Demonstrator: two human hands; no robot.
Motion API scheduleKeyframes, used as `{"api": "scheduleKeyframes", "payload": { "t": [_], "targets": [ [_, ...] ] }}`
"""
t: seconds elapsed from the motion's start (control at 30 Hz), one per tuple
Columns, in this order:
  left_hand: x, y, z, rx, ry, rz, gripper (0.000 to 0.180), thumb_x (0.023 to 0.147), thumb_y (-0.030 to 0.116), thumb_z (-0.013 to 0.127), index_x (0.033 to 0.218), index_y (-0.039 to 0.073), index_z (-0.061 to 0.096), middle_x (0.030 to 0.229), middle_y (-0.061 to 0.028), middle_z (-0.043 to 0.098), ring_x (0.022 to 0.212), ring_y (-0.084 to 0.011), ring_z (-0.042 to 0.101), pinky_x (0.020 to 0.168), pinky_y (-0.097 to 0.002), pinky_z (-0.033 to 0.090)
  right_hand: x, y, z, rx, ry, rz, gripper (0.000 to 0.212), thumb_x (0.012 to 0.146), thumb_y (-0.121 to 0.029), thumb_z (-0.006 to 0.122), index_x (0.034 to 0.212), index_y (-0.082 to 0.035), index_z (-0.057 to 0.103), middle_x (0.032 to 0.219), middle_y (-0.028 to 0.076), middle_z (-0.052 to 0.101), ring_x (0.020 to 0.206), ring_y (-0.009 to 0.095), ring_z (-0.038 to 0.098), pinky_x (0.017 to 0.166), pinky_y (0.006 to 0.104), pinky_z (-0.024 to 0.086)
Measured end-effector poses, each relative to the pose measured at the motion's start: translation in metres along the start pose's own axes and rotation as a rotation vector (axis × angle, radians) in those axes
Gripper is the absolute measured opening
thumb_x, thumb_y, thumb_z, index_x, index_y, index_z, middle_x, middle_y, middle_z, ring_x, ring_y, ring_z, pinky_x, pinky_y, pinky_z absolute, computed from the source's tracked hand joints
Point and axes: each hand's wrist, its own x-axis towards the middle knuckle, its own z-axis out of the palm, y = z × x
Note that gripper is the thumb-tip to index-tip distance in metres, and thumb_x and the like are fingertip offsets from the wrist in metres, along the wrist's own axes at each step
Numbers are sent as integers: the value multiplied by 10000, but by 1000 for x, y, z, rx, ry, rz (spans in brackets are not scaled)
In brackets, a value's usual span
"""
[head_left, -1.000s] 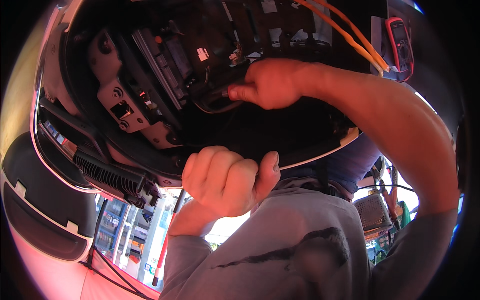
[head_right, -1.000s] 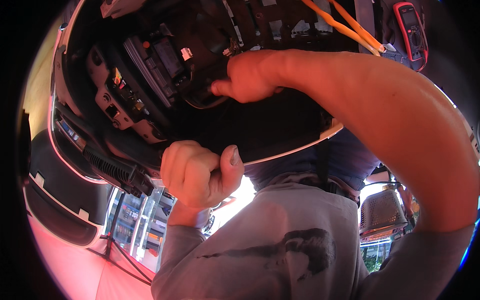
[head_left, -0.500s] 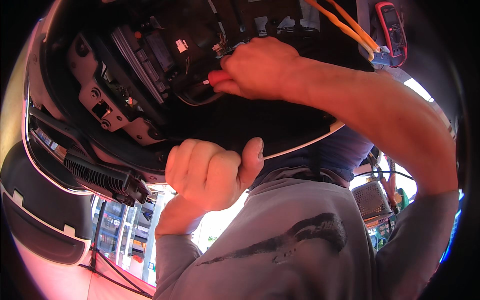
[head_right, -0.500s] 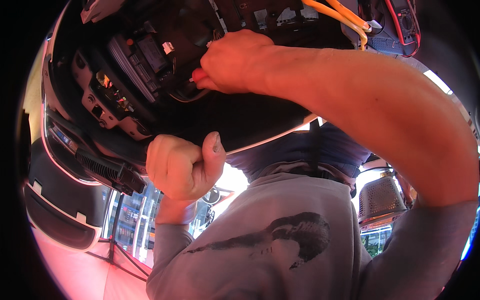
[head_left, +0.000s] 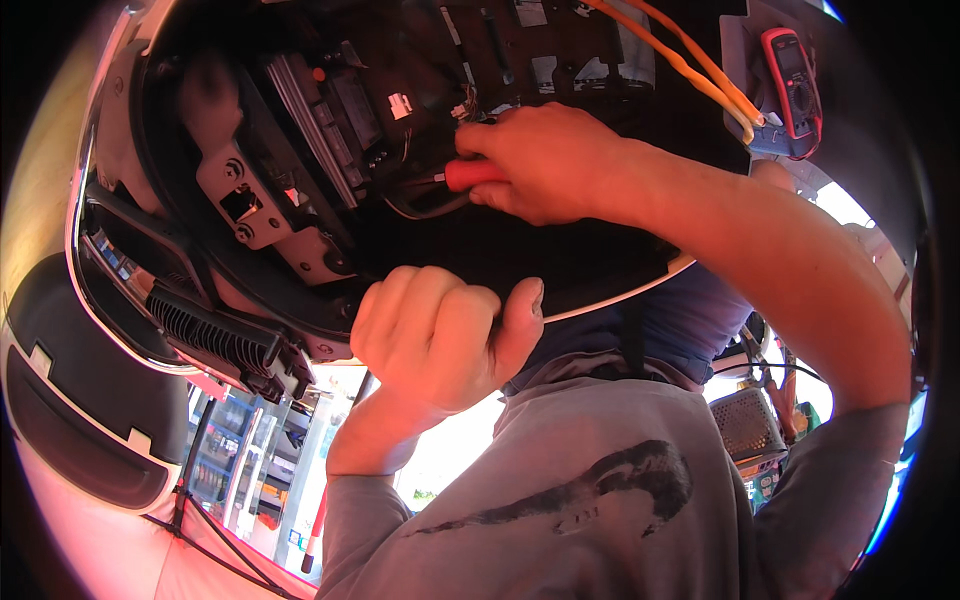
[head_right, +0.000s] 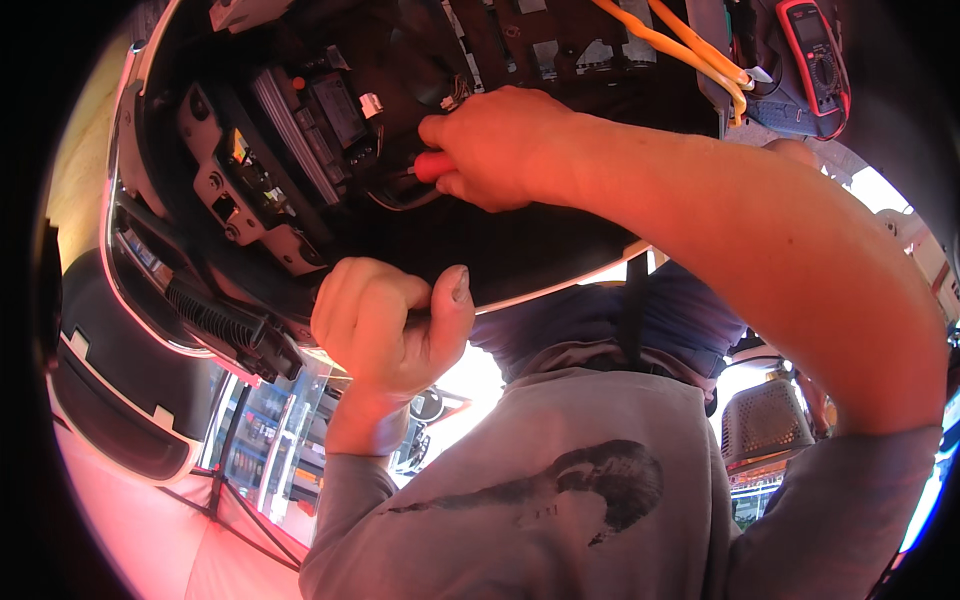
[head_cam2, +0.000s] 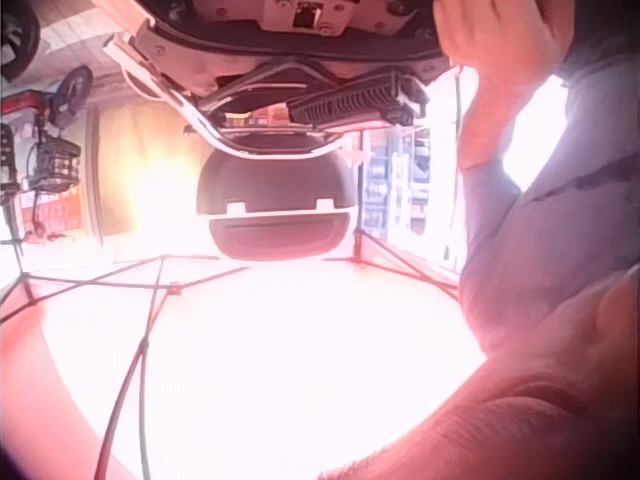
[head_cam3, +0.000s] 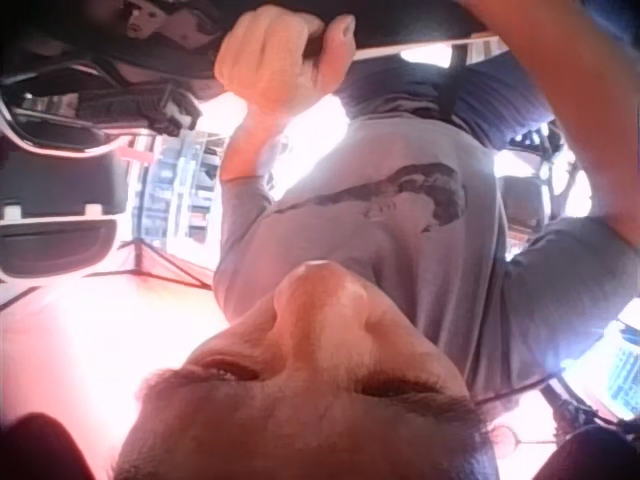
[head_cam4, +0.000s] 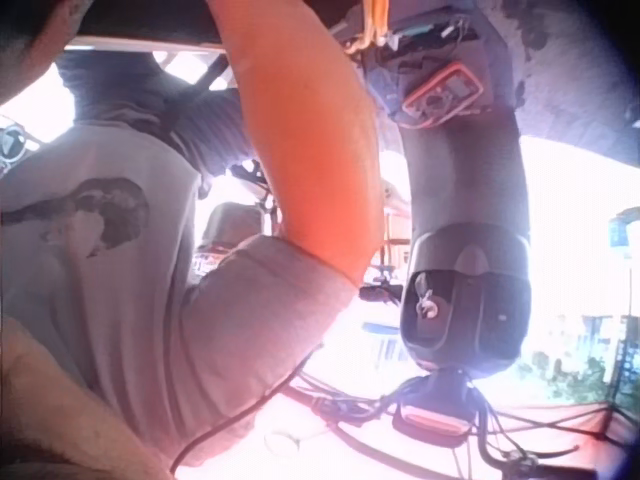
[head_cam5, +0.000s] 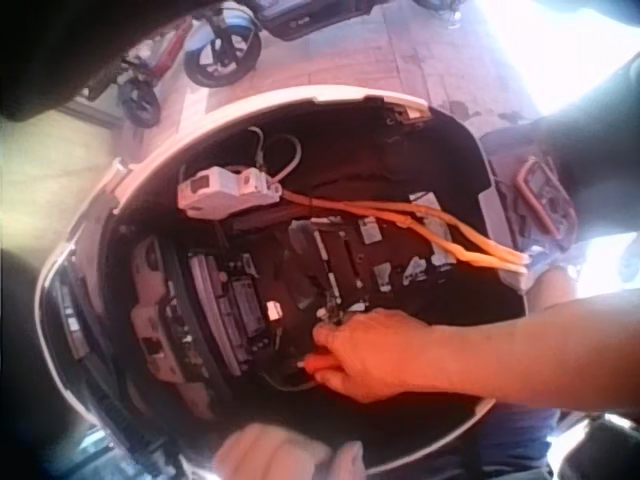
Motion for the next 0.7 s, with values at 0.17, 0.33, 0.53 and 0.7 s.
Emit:
{"api": "scheduleKeyframes", "payload": {
  "t": [0.17, 0.33, 0.53, 0.7],
  "targets": [
    [22, 2, -15, -55, -288, -229, 262, 787, 116, 752, 997, 18, 630, 951, -156, 661, 768, -307, 684, 627, -403, 544, 2, -2, -5, 313, 150, 208, 504, 944, -315, 583, 1317, 21, 556, 1213, 238, 688, 1189, 378, 645, 982, 432, 513],
    [81, -18, 8, 259, -962, -381, 377, 887, 162, 644, 1218, -18, 634, 1221, -211, 681, 1045, -404, 693, 916, -483, 560, 3, -1, -17, 431, 26, 374, 416, 951, -295, 545, 1324, -117, 593, 1105, 108, 693, 964, 234, 661, 693, 404, 519],
    [90, -33, 29, 320, -1097, -270, 303, 879, 135, 652, 1152, 38, 741, 1186, -184, 726, 1115, -349, 705, 907, -447, 588, 9, 9, -11, 344, 92, 189, 317, 958, -237, 535, 1177, -60, 679, 1060, 125, 696, 906, 234, 679, 655, 408, 539],
    [91, -31, 32, 390, -980, -229, 337, 873, 193, 683, 1189, 88, 735, 1181, -167, 731, 1115, -348, 702, 916, -447, 582, -10, 22, -29, 368, -213, 341, 347, 955, -257, 598, 1216, -37, 660, 1026, 129, 720, 894, 258, 714, 729, 401, 576]
  ]
}}
